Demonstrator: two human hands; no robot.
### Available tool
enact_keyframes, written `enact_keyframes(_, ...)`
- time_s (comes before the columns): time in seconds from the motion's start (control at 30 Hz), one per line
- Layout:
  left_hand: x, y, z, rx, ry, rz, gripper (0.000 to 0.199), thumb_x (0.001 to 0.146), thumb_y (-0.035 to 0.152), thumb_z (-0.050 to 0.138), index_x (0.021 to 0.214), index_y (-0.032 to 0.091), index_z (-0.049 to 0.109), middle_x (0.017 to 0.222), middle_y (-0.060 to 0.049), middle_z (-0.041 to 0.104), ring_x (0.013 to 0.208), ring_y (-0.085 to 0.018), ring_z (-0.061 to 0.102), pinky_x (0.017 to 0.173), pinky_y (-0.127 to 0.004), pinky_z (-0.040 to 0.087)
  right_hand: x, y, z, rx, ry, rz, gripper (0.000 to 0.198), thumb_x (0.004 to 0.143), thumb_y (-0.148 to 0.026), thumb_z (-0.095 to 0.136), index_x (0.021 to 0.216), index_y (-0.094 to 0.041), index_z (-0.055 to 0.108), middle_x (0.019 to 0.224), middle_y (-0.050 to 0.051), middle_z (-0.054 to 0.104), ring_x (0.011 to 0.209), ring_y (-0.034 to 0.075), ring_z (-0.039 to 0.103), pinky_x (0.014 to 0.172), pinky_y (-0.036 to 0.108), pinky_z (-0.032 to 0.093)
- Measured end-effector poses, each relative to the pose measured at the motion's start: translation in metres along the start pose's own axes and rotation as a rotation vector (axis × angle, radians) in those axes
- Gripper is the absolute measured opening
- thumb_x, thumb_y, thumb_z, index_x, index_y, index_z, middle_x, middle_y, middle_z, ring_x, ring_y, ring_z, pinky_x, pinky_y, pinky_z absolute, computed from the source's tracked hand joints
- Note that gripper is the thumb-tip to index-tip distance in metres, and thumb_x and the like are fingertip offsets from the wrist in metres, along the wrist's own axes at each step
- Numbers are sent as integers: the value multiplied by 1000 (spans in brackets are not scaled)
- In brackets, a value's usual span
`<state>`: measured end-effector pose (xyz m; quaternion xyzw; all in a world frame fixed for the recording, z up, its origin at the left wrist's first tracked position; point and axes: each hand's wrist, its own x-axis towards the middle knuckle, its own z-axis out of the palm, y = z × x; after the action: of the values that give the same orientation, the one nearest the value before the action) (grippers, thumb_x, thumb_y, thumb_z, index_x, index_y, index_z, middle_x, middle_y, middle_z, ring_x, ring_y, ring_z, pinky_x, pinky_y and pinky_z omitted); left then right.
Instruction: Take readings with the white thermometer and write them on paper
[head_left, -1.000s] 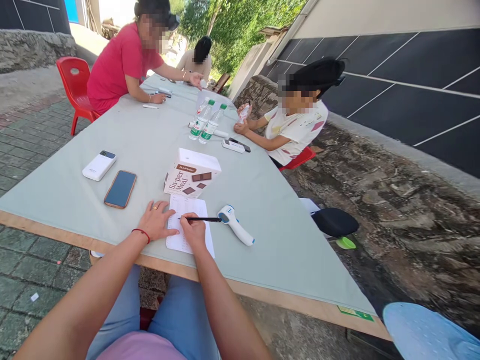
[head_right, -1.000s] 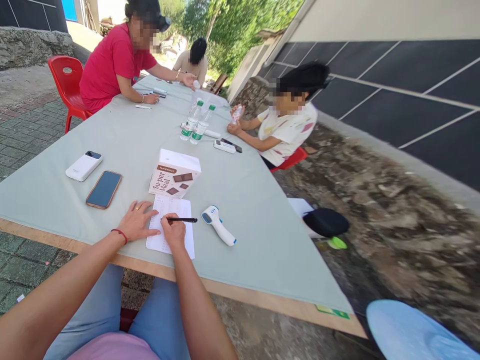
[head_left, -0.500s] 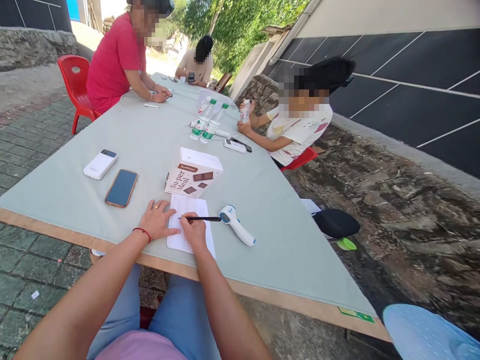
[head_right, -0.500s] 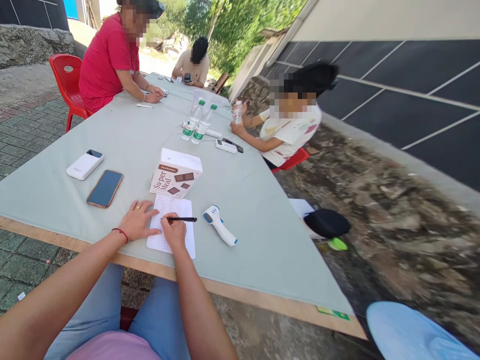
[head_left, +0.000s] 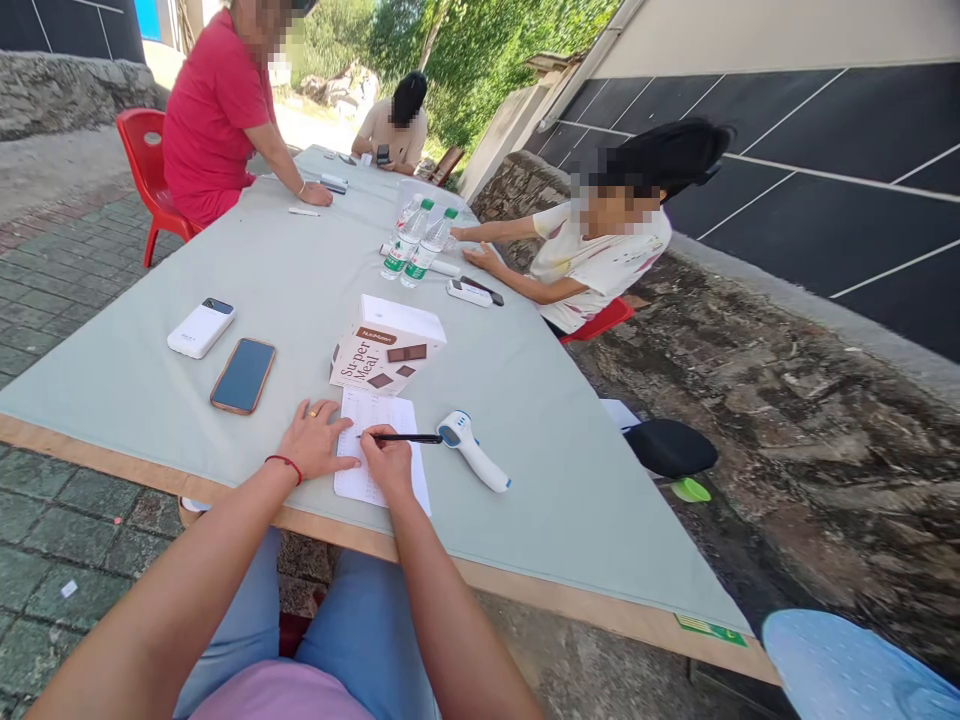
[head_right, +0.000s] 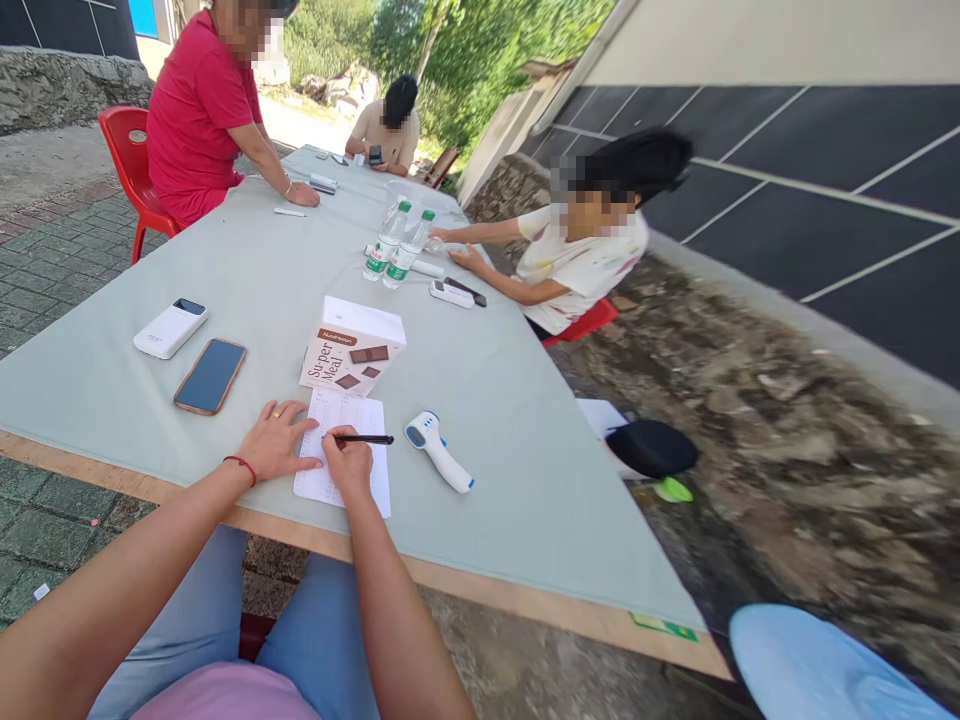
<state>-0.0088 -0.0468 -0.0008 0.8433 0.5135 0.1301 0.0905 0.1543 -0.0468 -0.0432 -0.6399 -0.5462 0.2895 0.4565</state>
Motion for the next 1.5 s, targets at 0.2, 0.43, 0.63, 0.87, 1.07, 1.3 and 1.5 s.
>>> enact_keyframes(0.2,0,-1,0,-1,1,2,60,74,61,67,122,26,60,139,-12,48,131,-30,41,115,-53,19,0,0,1,5,4,-3,15,68,-38,53,69,-25,61,59,-3,64,59,19,59,64,30,48)
enact_keyframes(0.43,0,1,-3,-14,-12,-5,61,74,60,68,123,24,60,140,-14,48,132,-31,41,116,-53,19,0,0,1,6,-2,17,14,68,-37,53,69,-25,60,59,-3,63,60,19,59,65,30,47)
enact_keyframes(0.63,0,1,-2,3,-9,1,61,74,60,67,123,25,59,140,-13,48,133,-30,41,115,-54,20,0,0,0,10,-9,27,15,68,-38,53,69,-25,60,60,-3,63,61,19,58,67,31,47)
enact_keyframes(0.87,0,1,-2,4,-14,3,62,75,61,67,124,24,59,140,-14,48,133,-30,41,115,-54,20,0,1,0,-6,-16,14,16,69,-38,52,70,-24,60,61,-3,64,61,19,59,67,30,47)
enact_keyframes(1.07,0,0,-1,5,-3,9,61,74,62,67,122,25,60,139,-13,49,132,-31,42,115,-54,21,1,5,1,-29,-6,-2,16,70,-37,51,71,-24,60,61,-3,65,62,19,60,65,30,48)
enact_keyframes(1.3,0,1,-3,-6,-21,0,63,74,61,68,124,24,60,140,-14,48,132,-31,41,116,-54,19,0,5,2,-1,-11,-6,13,71,-35,52,70,-25,60,60,-4,64,62,19,60,67,30,49)
enact_keyframes(1.5,0,1,-3,-2,-19,3,62,75,61,67,124,24,60,140,-14,48,133,-31,40,116,-54,20,1,8,2,-15,-9,-27,15,72,-36,52,72,-24,61,60,-3,64,61,19,60,65,30,48)
